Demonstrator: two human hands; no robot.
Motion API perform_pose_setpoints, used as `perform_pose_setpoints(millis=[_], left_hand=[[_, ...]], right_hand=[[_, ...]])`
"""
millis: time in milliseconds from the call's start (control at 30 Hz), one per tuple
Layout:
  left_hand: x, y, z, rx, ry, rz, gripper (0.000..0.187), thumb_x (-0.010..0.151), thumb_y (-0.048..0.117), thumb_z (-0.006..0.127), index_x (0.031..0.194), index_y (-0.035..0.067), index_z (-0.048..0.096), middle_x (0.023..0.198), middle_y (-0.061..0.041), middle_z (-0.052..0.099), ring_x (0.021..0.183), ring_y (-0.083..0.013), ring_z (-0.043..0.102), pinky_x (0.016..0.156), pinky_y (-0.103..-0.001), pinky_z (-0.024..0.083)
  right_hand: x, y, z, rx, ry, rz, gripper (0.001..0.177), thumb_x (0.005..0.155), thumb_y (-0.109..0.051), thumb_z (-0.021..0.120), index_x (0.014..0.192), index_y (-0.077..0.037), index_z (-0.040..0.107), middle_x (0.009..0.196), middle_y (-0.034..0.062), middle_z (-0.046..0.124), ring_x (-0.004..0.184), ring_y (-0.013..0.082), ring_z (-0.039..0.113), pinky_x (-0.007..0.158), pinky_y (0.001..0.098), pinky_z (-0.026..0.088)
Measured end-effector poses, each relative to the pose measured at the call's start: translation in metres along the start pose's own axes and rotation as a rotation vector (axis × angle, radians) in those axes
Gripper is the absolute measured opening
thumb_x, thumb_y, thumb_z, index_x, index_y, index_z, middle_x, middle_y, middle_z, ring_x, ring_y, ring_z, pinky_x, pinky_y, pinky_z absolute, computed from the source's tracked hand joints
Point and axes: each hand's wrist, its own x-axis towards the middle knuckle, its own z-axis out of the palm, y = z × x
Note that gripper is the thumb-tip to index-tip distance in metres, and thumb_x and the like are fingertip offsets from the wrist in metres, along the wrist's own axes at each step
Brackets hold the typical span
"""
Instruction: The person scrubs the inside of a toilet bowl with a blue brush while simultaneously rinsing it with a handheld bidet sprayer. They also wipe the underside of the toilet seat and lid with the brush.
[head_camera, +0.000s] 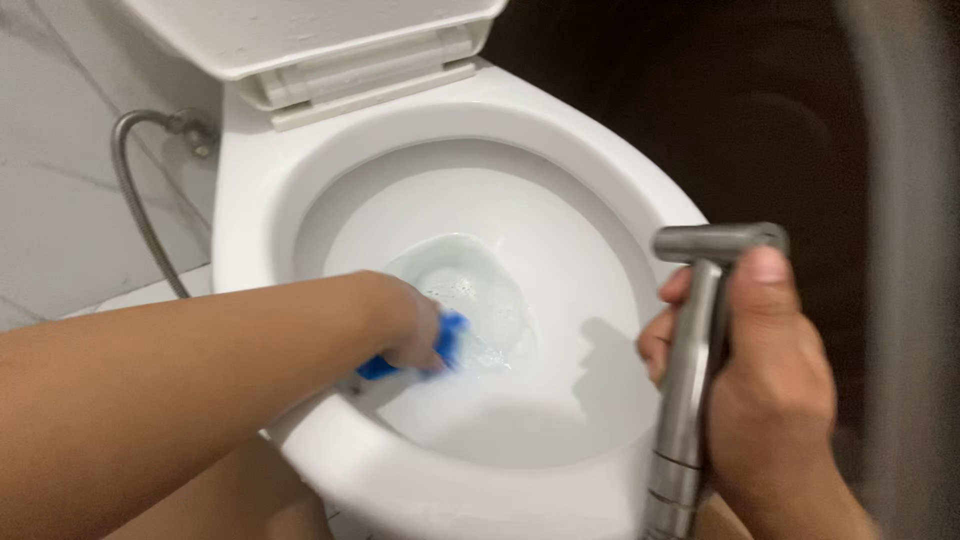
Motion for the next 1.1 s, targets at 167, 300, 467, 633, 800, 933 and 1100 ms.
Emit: perform_pose_setpoints(millis=[167,300,467,633,800,933,1100], left_hand=[[-0.014,0.039,-0.013,-0.115,-0.075,0.116,0.065,0.083,0.065,0.066,0.122,0.013,0.075,0.12,-0.014,0.071,0.11,-0.0333,0.067,0.098,-0.048,0.05],[-0.019,0.071,-0.019,-0.723,-0.071,0.225,0.071,0.082,0.055,0.073,0.137,0.018,0.049,0.132,-0.016,0.062,0.11,-0.0337,0.066,0.086,-0.052,0.062],[0.006,0.038,-0.014,-0.018,-0.005,0.096,0.078,0.091,0.065,0.062,0.143,0.008,0.057,0.143,-0.018,0.058,0.12,-0.0371,0.061,0.103,-0.05,0.047],[0.0,0.031,-0.013,0.01,-0.062,0.125,0.072,0.086,0.067,0.061,0.129,0.012,0.078,0.129,-0.016,0.071,0.113,-0.0342,0.066,0.094,-0.047,0.05],[-0.025,0.066,-0.027,-0.718,-0.024,0.205,0.095,0.082,0.058,0.073,0.158,0.019,0.032,0.123,-0.017,0.067,0.1,-0.042,0.078,0.058,-0.041,0.063],[0.001,0.056,-0.021,-0.355,0.065,0.237,0.094,0.082,0.06,0.075,0.152,0.008,0.039,0.13,-0.02,0.065,0.108,-0.0379,0.07,0.085,-0.046,0.058],[0.037,0.041,-0.006,0.072,-0.111,0.202,0.067,0.087,0.056,0.069,0.135,0.01,0.075,0.13,-0.02,0.071,0.111,-0.0369,0.067,0.098,-0.052,0.051]], right_hand=[[0.0,-0.001,0.005,-0.027,-0.039,0.112,0.063,0.106,-0.056,0.028,0.096,-0.003,0.061,0.055,0.0116,0.055,0.05,0.0177,0.049,0.048,0.032,0.043],[0.0,-0.008,0.014,-0.053,0.008,0.197,0.06,0.099,-0.055,0.029,0.09,-0.005,0.06,0.05,0.011,0.051,0.047,0.0166,0.05,0.047,0.0316,0.042],[-0.001,-0.002,0.009,-0.051,-0.011,0.148,0.063,0.106,-0.056,0.029,0.094,-0.004,0.062,0.053,0.0109,0.054,0.048,0.0163,0.047,0.046,0.0319,0.041],[-0.001,0.006,0.007,-0.102,0.006,0.121,0.065,0.107,-0.057,0.028,0.095,-0.004,0.063,0.052,0.012,0.055,0.045,0.0181,0.048,0.043,0.0333,0.041],[-0.001,-0.002,0.008,-0.033,0.019,0.157,0.064,0.103,-0.058,0.029,0.093,-0.004,0.061,0.054,0.0121,0.056,0.048,0.018,0.051,0.046,0.0332,0.044],[-0.004,-0.005,0.012,-0.083,0.119,0.152,0.063,0.105,-0.058,0.033,0.095,-0.002,0.062,0.058,0.0131,0.057,0.049,0.0191,0.049,0.047,0.0334,0.04],[-0.007,0.002,0.018,-0.137,0.223,0.151,0.064,0.107,-0.058,0.035,0.096,-0.001,0.061,0.057,0.0127,0.051,0.052,0.0187,0.052,0.052,0.0326,0.043]])
